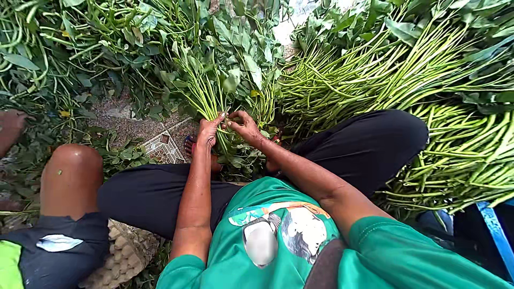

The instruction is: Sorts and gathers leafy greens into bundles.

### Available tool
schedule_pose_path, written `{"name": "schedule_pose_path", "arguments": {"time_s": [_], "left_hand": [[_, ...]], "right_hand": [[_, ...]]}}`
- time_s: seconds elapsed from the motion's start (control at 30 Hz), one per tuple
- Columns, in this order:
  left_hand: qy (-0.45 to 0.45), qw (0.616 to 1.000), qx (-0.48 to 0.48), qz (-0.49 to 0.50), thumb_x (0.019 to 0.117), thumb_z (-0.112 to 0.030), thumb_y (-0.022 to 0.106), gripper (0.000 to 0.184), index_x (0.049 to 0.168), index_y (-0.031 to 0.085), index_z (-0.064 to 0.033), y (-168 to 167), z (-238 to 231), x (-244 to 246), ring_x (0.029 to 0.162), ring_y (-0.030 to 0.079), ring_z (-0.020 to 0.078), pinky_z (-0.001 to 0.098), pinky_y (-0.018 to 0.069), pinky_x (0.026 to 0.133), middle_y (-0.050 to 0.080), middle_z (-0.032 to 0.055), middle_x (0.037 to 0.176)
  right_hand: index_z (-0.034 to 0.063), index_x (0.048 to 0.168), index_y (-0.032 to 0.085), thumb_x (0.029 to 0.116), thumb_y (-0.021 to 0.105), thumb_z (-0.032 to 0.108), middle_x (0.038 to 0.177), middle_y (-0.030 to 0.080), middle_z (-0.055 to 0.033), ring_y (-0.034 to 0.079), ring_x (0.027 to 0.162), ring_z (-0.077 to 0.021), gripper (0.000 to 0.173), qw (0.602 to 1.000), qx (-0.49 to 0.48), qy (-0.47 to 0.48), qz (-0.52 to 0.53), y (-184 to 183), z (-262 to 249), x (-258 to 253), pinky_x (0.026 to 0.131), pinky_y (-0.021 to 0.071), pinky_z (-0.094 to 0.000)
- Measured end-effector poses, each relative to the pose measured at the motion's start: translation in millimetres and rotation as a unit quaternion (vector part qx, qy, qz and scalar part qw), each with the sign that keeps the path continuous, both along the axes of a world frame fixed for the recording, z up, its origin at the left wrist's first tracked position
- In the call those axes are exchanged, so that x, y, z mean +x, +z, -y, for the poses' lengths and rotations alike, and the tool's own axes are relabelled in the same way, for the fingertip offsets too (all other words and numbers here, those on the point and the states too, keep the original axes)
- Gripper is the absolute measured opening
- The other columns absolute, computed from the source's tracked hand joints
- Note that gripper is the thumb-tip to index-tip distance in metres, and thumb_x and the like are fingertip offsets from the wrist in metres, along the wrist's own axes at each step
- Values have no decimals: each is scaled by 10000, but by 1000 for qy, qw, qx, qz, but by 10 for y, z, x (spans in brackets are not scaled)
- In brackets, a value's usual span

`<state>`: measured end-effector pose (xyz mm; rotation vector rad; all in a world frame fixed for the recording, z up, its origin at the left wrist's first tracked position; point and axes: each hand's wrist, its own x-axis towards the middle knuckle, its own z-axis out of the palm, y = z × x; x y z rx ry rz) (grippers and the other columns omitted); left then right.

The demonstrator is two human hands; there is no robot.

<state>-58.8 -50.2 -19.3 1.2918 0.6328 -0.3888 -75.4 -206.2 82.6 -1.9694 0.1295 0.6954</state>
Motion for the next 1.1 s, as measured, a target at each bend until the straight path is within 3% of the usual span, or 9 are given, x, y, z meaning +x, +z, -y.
{"name": "schedule_pose_path", "arguments": {"time_s": [0.03,0.1,0.27,0.43,0.5,0.67,0.8,1.0,1.1], "left_hand": [[-3,1000,23,9,982,-75,678,140,1102,667,-5,9,6,1,643,630,100,241,557,602,705,56,879],[-14,997,71,16,960,-68,706,193,1123,625,-7,41,49,-15,613,621,87,237,564,585,671,36,842],[-56,982,177,35,977,-170,705,266,1151,635,18,100,-90,34,690,648,91,280,579,689,688,44,870],[-12,980,178,87,989,-69,655,132,1096,662,8,196,-505,114,659,648,62,214,557,633,725,26,882],[-44,977,190,87,997,-60,643,120,1095,657,6,278,-588,96,665,661,48,202,564,641,728,16,881],[-143,963,190,128,1013,-98,625,152,1130,670,-13,425,-727,55,683,662,36,203,564,668,736,-11,881],[-144,966,114,182,1022,-89,594,157,1154,649,-26,509,-808,10,714,665,46,201,560,651,738,-15,922],[-98,975,75,184,1049,-106,559,173,1145,674,-18,521,-731,4,654,648,59,192,539,586,732,2,852],[-96,977,55,180,1075,-164,532,224,1170,675,-21,475,-678,18,659,664,61,199,559,616,743,4,851]], "right_hand": [[-101,1219,614,986,655,164,1224,620,-293,677,1029,-323,356,986,78,-31,146,-651,25,15,871,576,-415],[-52,1236,634,975,694,311,1245,606,-249,666,999,-307,451,982,75,-46,166,-1066,-15,215,882,568,-451],[-55,1068,725,983,683,161,1062,696,-192,689,948,-254,235,976,60,-9,207,-918,-113,333,915,557,-406],[-59,1027,718,934,706,127,1110,689,-293,654,1097,-483,209,932,-183,312,4,-1170,183,21,930,501,-697],[-46,1070,718,944,669,99,1173,678,-303,638,1131,-513,198,912,-237,334,13,-1148,222,14,926,466,-739],[58,1286,697,1039,577,225,1347,675,-137,566,1343,-334,321,924,-10,198,328,-934,4,289,1109,412,-559],[-18,1470,509,1095,443,209,1417,625,-170,570,1358,-283,443,932,154,226,237,-875,-210,325,1174,410,-488],[-57,1180,695,1074,505,143,1032,723,-181,693,862,-215,296,941,194,198,192,-952,-269,159,835,563,-389],[-74,1049,696,1057,533,121,921,705,-187,677,858,-247,254,963,138,138,184,-791,-285,199,847,532,-426]]}}
